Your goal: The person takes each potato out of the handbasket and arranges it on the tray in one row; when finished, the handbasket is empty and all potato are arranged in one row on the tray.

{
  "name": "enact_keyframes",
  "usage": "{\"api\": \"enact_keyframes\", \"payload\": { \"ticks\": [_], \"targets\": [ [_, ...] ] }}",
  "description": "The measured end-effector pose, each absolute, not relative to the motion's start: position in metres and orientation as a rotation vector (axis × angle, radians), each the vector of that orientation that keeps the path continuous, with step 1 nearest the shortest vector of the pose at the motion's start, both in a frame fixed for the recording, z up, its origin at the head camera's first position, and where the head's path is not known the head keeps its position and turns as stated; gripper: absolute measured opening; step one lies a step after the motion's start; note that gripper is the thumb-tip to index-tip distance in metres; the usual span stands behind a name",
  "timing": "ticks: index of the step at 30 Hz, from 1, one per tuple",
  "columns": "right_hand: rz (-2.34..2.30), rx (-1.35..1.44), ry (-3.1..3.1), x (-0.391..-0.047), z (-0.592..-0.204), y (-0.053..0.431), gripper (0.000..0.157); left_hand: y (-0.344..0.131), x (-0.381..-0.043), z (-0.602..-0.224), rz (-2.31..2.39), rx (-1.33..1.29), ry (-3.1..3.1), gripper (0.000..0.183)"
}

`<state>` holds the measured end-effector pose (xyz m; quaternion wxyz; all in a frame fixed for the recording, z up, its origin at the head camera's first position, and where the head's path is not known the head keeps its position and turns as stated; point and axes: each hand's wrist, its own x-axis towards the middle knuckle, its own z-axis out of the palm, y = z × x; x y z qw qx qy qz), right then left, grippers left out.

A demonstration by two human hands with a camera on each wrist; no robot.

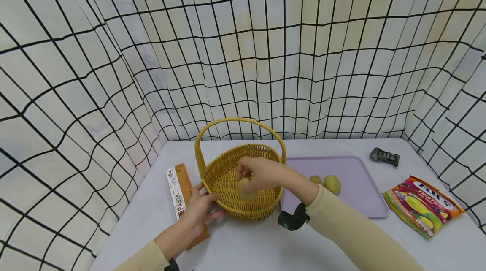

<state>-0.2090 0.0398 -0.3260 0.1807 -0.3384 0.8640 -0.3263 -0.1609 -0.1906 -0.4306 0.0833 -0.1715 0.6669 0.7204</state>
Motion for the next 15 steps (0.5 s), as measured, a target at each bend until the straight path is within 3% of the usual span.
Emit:
{"api": "enact_keyframes", "payload": {
  "ticks": [15],
  "targets": [
    [-0.936,-0.800,2.434,-0.188,-0.321,0.104,0.027,-0.190,-0.158,-0.431,2.147,-0.524,1.986,0.080]
  ]
}}
